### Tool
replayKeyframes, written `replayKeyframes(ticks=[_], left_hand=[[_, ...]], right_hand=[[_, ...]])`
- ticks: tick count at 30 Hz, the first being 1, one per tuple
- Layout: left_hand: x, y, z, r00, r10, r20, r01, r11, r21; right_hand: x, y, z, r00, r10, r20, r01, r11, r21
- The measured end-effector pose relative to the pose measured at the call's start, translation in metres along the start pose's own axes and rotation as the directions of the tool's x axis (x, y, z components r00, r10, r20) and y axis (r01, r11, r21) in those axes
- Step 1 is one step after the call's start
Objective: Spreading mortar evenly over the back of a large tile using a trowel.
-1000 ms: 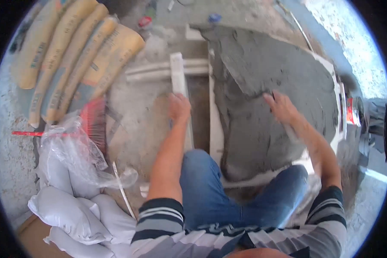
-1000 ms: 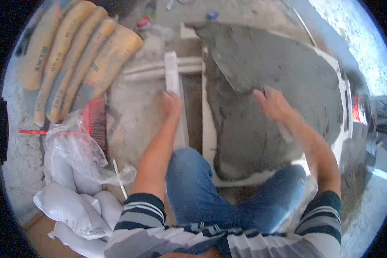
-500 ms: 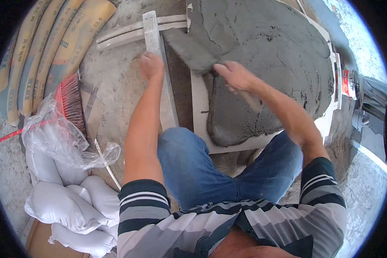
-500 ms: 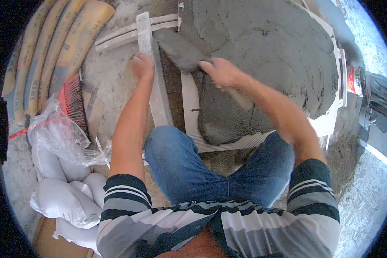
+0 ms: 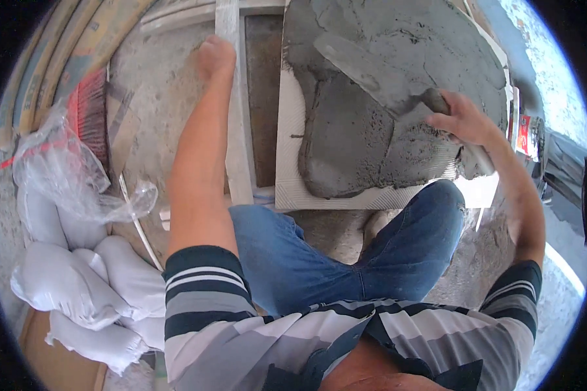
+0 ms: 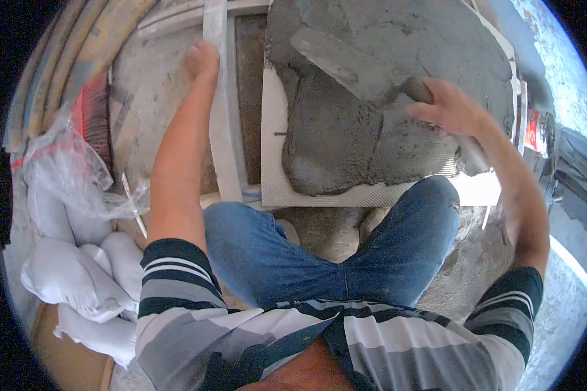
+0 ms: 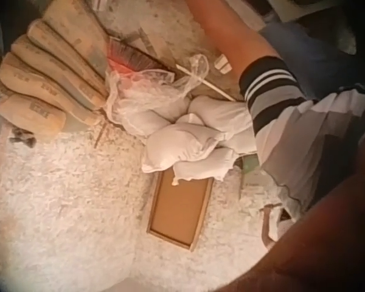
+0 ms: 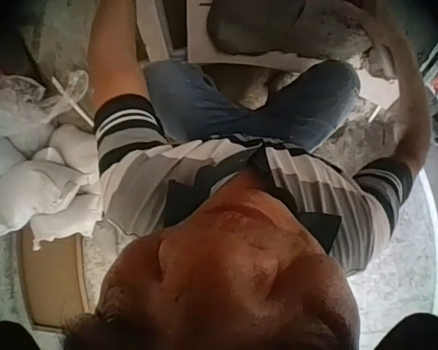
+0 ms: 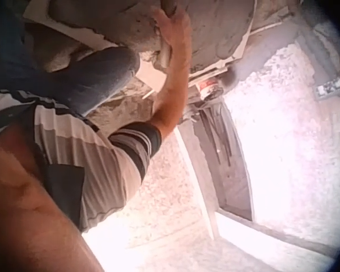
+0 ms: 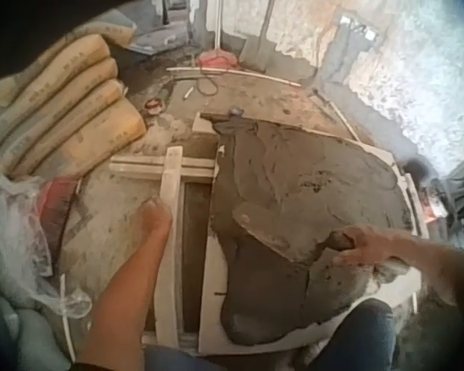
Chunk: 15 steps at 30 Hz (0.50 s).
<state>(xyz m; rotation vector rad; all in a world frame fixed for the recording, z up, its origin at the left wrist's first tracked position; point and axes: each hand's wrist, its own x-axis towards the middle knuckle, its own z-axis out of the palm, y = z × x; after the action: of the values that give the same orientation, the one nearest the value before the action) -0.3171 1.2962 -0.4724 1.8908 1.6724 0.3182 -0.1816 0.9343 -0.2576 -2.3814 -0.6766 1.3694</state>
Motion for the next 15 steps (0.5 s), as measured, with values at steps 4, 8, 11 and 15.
replayKeyframes(ticks=[4,8,11,15], left_hand=[[0.028,-0.026,0.016,0.993,0.076,-0.087,-0.082,0.994,-0.073],[0.042,-0.073,0.012,0.947,0.275,-0.168,-0.293,0.952,-0.091],[0.017,-0.094,-0.018,0.887,0.3,-0.351,-0.329,0.944,-0.024],[-0.008,-0.124,-0.121,0.826,0.336,-0.453,-0.455,0.872,-0.183]], right_hand=[[-0.008,-0.012,0.001,0.994,-0.073,0.083,0.094,0.954,-0.284],[0.035,-0.001,0.027,0.956,-0.247,0.156,0.291,0.847,-0.444],[0.055,-0.015,0.08,0.881,-0.371,0.294,0.469,0.772,-0.429],[0.082,-0.023,0.183,0.603,-0.588,0.539,0.791,0.529,-0.308]])
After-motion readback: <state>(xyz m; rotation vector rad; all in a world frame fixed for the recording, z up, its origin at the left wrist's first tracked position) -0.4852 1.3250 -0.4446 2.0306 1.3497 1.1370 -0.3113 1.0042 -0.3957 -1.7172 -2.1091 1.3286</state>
